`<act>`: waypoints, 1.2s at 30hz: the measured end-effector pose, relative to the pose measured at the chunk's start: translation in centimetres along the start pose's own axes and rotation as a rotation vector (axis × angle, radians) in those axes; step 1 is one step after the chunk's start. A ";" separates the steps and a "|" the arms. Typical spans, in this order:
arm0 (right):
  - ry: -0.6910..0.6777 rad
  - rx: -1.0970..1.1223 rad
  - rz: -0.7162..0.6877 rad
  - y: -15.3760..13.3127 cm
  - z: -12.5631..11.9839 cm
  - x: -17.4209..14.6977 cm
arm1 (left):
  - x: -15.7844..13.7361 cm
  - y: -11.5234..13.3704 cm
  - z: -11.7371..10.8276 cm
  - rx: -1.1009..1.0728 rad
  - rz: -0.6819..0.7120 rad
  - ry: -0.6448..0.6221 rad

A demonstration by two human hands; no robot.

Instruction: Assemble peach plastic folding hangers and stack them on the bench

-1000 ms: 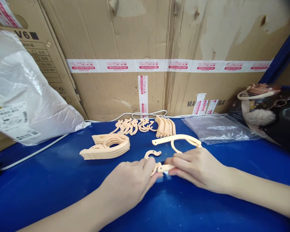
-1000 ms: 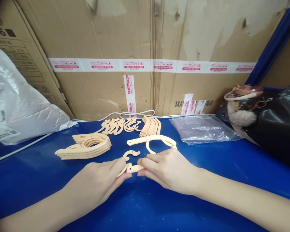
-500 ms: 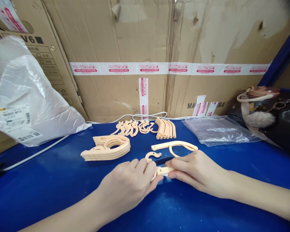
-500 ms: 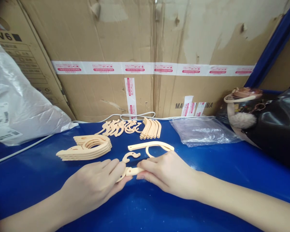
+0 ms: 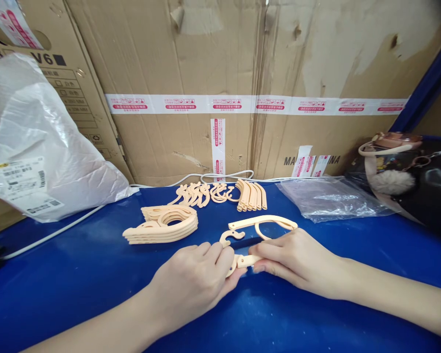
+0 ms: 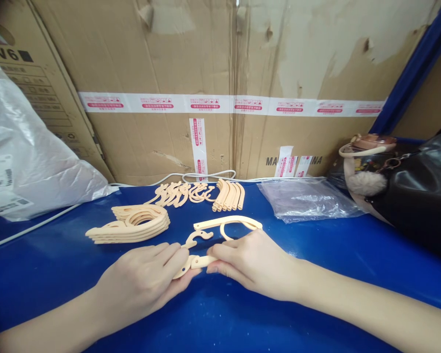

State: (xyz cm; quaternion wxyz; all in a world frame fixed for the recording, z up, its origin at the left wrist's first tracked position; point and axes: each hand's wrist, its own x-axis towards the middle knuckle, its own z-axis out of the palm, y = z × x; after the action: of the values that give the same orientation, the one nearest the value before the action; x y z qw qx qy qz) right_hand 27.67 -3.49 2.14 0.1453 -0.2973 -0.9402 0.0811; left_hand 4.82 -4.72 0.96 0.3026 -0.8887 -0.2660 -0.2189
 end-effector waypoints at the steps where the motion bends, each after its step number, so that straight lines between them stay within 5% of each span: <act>1: 0.000 0.001 0.001 0.0 0.0 0.0 | 0.0 0.0 0.0 -0.005 -0.001 0.003; 16: 0.029 -0.023 -0.066 0.9 0.4 0.0 | -0.2 0.1 0.6 -0.082 0.021 -0.011; 23: 0.303 -0.184 -0.098 1.4 -0.6 0.0 | -0.2 0.0 0.5 -0.213 -0.078 -0.044; 27: 0.457 -0.259 0.007 1.9 -1.5 0.1 | -0.2 0.0 0.4 -0.236 -0.116 -0.060; 36: 0.273 -0.244 0.042 3.7 -1.4 0.4 | -0.2 0.0 0.3 -0.260 -0.028 -0.057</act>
State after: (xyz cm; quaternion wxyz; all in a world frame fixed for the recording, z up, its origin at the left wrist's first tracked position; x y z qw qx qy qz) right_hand 29.79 -0.23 2.66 0.2328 -0.3406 -0.9081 -0.0716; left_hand 4.69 -4.58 0.61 0.1743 -0.9225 -0.2562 -0.2302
